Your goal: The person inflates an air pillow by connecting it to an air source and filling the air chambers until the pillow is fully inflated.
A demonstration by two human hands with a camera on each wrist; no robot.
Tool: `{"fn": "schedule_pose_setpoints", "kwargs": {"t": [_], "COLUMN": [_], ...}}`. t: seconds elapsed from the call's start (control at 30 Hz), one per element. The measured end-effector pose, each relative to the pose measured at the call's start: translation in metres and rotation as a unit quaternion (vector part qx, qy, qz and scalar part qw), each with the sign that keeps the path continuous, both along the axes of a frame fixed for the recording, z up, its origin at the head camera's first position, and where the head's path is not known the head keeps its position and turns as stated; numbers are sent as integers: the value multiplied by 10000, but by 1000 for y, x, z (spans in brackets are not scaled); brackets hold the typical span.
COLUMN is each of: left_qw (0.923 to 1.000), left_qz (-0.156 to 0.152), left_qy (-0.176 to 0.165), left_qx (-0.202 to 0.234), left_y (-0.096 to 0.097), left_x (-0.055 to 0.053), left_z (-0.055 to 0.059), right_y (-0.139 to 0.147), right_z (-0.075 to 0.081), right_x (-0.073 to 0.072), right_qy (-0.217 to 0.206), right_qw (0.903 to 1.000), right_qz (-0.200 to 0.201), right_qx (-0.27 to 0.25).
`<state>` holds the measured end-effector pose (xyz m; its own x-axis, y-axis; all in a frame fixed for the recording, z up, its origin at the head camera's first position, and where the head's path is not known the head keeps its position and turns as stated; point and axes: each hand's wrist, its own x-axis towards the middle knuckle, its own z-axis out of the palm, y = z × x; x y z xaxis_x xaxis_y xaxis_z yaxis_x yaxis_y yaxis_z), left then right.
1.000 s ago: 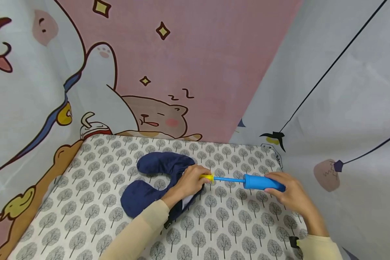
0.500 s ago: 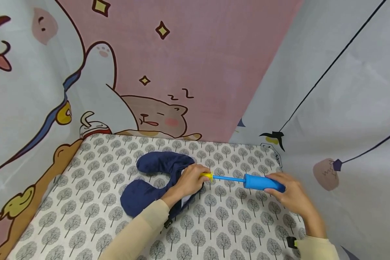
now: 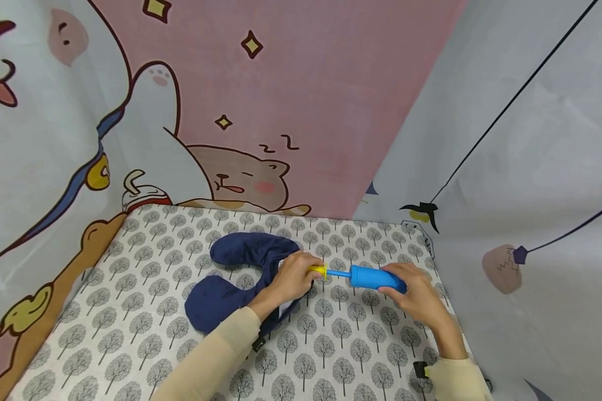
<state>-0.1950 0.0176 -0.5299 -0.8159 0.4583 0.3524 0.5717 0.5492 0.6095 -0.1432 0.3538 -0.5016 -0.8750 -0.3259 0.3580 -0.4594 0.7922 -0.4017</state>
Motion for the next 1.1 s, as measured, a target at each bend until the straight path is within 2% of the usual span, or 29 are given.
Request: {"fn": "schedule_pose_setpoints", "kwargs": {"t": [0.27, 0.47, 0.6, 0.67, 0.73, 0.9, 1.0, 1.1], "left_qw": [9999, 9991, 9995, 9998, 9998, 9986, 9988, 9996], "left_qz": [52, -19, -75, -140, -164, -269, -258, -217], "left_qy": [88, 209, 113, 34, 93, 443, 410, 203], "left_qx": [87, 376, 269, 118, 82, 124, 77, -25], "left_y": [1, 3, 2, 1, 1, 0, -1, -2], "left_x": [1, -6, -4, -2, -2, -5, -6, -3], "left_z": [0, -14, -8, 1, 3, -1, -2, 0], "right_y": [-30, -47, -50, -48, -42, -20, -5, 11], "right_z": [-2, -5, -2, 0, 4, 6, 5, 3], "right_x": [-8, -11, -9, -8, -6, -2, 0, 2], "right_qy": [210, 333, 39, -169, -335, -273, -228, -228], "right_qw": [9998, 9994, 10000, 9998, 9994, 9996, 9997, 9997], "right_qz": [67, 56, 23, 19, 10, 12, -16, -79], "right_qx": [-12, 118, 81, 55, 22, 5, 12, 27]}}
